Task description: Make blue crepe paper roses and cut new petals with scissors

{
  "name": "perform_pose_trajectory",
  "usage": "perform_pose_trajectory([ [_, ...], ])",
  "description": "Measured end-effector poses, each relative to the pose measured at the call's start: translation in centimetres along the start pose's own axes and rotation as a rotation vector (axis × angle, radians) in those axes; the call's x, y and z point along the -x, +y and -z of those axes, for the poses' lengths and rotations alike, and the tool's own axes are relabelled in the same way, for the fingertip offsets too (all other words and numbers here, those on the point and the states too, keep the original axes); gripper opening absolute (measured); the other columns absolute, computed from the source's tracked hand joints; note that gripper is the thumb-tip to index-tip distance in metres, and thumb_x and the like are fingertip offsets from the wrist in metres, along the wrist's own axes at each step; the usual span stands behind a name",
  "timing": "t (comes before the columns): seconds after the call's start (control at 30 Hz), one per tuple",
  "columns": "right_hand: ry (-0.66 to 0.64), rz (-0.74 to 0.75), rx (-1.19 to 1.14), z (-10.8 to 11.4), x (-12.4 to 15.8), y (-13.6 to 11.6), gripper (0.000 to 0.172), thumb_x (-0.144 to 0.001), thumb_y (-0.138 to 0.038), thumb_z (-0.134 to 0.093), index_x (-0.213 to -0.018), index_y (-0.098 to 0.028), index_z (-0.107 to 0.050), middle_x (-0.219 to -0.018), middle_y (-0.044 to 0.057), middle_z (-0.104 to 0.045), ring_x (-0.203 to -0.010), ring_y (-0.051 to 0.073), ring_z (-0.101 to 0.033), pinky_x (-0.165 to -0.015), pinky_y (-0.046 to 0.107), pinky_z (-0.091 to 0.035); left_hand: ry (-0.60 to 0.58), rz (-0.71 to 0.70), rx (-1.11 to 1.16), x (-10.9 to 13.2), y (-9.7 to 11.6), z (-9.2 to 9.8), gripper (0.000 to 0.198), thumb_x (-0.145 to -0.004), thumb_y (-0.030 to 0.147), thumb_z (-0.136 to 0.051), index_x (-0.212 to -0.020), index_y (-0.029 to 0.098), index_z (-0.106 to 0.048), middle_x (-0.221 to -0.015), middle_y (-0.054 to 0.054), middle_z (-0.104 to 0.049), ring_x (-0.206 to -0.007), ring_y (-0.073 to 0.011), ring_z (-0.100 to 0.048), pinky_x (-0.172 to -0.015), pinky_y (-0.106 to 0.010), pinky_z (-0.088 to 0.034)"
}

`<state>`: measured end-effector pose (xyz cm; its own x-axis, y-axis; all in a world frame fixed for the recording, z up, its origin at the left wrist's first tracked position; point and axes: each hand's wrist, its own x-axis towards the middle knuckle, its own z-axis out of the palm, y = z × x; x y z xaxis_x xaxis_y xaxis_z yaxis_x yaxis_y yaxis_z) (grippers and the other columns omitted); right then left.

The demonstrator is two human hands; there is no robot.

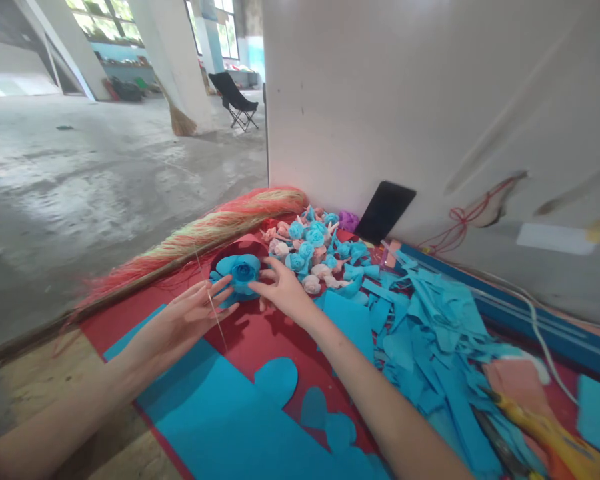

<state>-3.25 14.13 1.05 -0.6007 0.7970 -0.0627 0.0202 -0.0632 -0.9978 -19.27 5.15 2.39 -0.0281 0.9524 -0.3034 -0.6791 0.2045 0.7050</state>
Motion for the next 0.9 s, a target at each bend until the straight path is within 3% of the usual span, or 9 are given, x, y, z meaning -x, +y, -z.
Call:
perform_pose_trajectory([
  [0.27, 0.18, 0.055, -0.006, -1.0, 0.5, -0.1, 0.033, -0.085, -0.016, -0.053, -0.116, -0.016, -0.042, -0.079, -0.002, -0.053, -0.046, 0.003, -0.046, -0.034, 0.012, -0.037, -0.008, -0.009, 0.004, -0.2, 0.2, -0.5, 0.016, -0.082, 0.008, -0.05, -0.078, 0.015, -0.063, -0.121, -0.008, -0.056, -0.119, -0.0254, -0.045, -0.098, -0.046, -0.04],
  [0.6, 0.325, 0.133, 0.01, -1.0, 0.9, 0.4, 0.039, -0.083, -0.015, -0.054, -0.12, -0.018, -0.039, -0.099, 0.004, -0.053, -0.051, 0.003, -0.049, -0.038, 0.014, -0.041, -0.064, 0.01, 0.004, -0.4, 0.1, -0.8, 0.017, -0.082, 0.007, -0.049, -0.077, 0.016, -0.063, -0.117, -0.008, -0.06, -0.12, -0.0247, -0.044, -0.1, -0.044, -0.038],
  [0.9, 0.432, 0.142, 0.143, -1.0, 1.2, 1.3, 0.025, -0.085, -0.021, -0.053, -0.109, -0.016, -0.049, -0.097, 0.004, -0.055, -0.061, 0.008, -0.053, -0.049, 0.02, -0.047, -0.048, 0.052, -0.022, 2.0, 0.3, -0.5, 0.022, -0.084, 0.015, -0.049, -0.07, 0.015, -0.066, -0.116, -0.011, -0.061, -0.123, -0.022, -0.041, -0.102, -0.038, -0.036],
])
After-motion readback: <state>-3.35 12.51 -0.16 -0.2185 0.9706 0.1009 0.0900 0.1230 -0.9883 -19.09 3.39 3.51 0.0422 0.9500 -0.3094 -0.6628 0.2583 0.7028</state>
